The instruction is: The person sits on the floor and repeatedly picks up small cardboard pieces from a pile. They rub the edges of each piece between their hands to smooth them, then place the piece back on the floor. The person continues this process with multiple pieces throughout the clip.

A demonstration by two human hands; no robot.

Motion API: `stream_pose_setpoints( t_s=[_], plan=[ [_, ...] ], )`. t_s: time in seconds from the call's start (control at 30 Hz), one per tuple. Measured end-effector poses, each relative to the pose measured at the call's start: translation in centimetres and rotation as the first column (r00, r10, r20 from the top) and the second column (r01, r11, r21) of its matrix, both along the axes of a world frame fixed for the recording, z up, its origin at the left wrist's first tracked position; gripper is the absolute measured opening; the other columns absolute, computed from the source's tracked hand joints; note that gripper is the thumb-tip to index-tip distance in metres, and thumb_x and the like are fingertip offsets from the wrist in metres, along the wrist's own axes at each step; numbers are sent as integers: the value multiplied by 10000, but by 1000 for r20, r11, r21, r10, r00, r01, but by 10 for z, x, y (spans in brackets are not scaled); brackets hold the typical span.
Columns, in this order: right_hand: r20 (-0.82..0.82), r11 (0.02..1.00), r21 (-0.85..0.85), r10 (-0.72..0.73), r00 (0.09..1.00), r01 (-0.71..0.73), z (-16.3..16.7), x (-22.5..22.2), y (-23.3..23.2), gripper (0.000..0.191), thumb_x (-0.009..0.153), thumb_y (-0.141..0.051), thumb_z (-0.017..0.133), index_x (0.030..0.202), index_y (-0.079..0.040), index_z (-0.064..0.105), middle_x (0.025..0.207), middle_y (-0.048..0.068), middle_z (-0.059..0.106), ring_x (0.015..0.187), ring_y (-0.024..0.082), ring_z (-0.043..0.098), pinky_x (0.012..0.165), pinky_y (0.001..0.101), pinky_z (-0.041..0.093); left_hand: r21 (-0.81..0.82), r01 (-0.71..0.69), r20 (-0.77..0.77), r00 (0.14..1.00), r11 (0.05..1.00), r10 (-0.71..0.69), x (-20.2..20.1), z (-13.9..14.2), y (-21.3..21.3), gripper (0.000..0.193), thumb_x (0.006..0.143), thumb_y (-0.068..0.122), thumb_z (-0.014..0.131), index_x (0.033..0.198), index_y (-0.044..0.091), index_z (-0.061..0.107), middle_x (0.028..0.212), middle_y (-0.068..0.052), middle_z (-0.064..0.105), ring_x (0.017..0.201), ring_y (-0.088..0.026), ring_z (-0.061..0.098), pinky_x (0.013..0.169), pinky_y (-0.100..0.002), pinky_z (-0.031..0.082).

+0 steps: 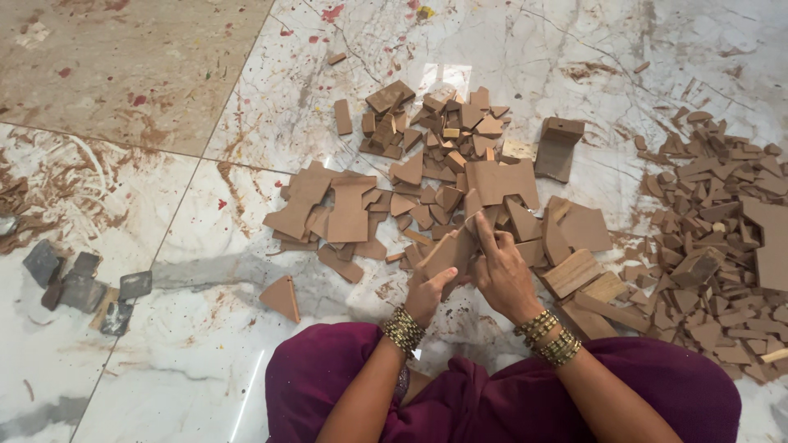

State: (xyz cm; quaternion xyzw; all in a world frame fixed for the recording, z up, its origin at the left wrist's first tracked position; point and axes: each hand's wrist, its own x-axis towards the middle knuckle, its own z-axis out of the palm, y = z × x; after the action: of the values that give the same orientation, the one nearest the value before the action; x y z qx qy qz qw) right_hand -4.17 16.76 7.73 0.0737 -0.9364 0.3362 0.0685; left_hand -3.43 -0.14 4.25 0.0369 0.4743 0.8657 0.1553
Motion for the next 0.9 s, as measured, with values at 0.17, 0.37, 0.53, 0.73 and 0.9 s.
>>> stream_pose_setpoints(
  t_s=[0.17,0.37,0.53,0.73,0.9],
  plan=[
    [39,998,39,-41,998,39,-12,-2,1,704,975,-195,581,1608,-153,276,1136,277,539,881,491,644,756,533,551,-129,21,-43,999,991,-27,8,-17,7,509,996,20,558,1493,-74,508,1253,-151,671,1041,-188,694,860,-317,604],
    [68,987,-22,162,985,-161,-2,17,-14,679,973,-165,562,1596,-159,293,1101,228,548,834,401,684,717,460,599,-231,-41,6,999,972,43,-2,-19,-4,591,927,-3,536,1515,4,482,1172,-104,688,913,-140,651,699,-255,539],
    [-85,987,115,126,988,-115,18,15,-19,658,951,-89,599,1571,-127,383,1079,218,555,913,374,659,747,426,599,-286,-99,-160,986,953,54,-1,-11,-8,625,896,-20,526,1514,27,452,1283,-81,680,1096,-109,691,880,-213,583],
    [-175,951,4,305,936,-309,31,15,-23,732,881,-42,630,1573,-110,402,1068,217,537,959,389,632,837,480,543,-217,-18,17,1000,976,22,-1,-13,-10,611,966,61,565,1576,55,522,1013,-118,638,726,-154,531,573,-261,455],
    [-48,989,15,150,987,-150,36,12,-24,651,942,-86,621,1556,-168,422,1086,184,563,922,338,637,815,434,559,-362,-77,-30,997,929,71,-4,-30,-9,496,904,69,617,1394,8,566,1110,-99,721,893,-131,721,688,-247,593]
  ],
)
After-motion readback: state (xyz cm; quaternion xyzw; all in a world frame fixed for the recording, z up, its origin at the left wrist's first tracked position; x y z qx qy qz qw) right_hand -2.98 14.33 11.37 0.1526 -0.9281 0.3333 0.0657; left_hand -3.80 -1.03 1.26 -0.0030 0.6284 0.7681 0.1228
